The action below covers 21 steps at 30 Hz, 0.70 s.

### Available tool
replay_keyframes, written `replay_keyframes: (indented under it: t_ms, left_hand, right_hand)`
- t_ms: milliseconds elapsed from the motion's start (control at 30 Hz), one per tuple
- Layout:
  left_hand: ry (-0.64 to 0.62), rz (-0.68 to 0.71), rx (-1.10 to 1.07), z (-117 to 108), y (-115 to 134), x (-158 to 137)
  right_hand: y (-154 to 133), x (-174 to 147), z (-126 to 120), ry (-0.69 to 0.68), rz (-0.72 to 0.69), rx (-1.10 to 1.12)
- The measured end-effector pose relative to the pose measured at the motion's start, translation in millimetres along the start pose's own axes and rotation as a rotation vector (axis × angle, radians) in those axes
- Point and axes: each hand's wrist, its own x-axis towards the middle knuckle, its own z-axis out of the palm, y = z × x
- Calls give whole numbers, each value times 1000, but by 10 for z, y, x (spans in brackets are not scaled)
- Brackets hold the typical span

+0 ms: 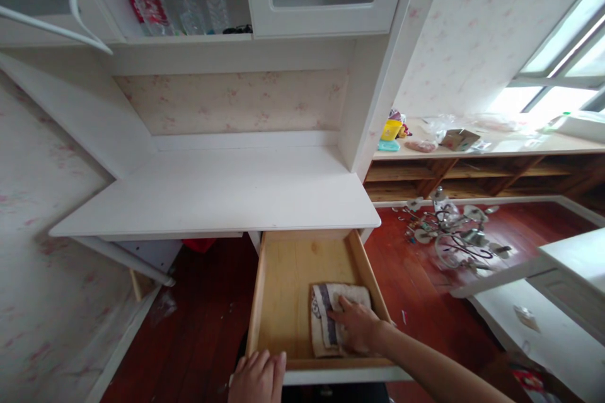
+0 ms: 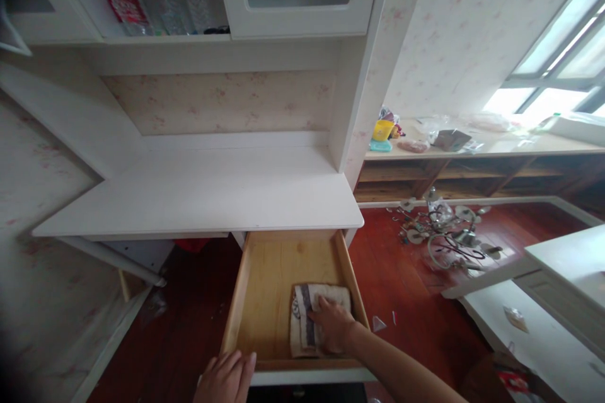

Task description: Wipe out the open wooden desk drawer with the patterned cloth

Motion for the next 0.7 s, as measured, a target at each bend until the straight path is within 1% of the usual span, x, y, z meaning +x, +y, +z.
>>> replay_keyframes:
  t_ms: [67, 133, 200, 267, 400, 500, 600, 700]
  left_hand:
    - [-166, -43, -37, -100, -4, 131]
    - [-322, -103, -53, -208, 8, 272]
    - [-402, -161, -41, -290, 35, 378]
    - [-422, -201, -28, -325, 68, 424]
    - [-390, -219, -29, -297, 114, 388]
    - [-394, -222, -40, -291, 125, 373]
    - [-427, -258, -64, -329, 120, 407]
    - [-437, -249, -114, -368, 103, 448]
  right_hand:
    - [-68, 41, -45, -5, 44, -29]
    - [-159, 148, -56, 8, 59, -57]
    - [-291, 303, -37, 65, 55, -65]
    - [-477, 477, -14, 134, 34, -61]
    - [-960, 784, -15, 251, -63, -56]
    - [-1246, 938, -18, 287, -106, -88]
    - [-1336, 1040, -20, 248, -87, -129]
    - [-1269, 1132, -100, 225, -68, -133]
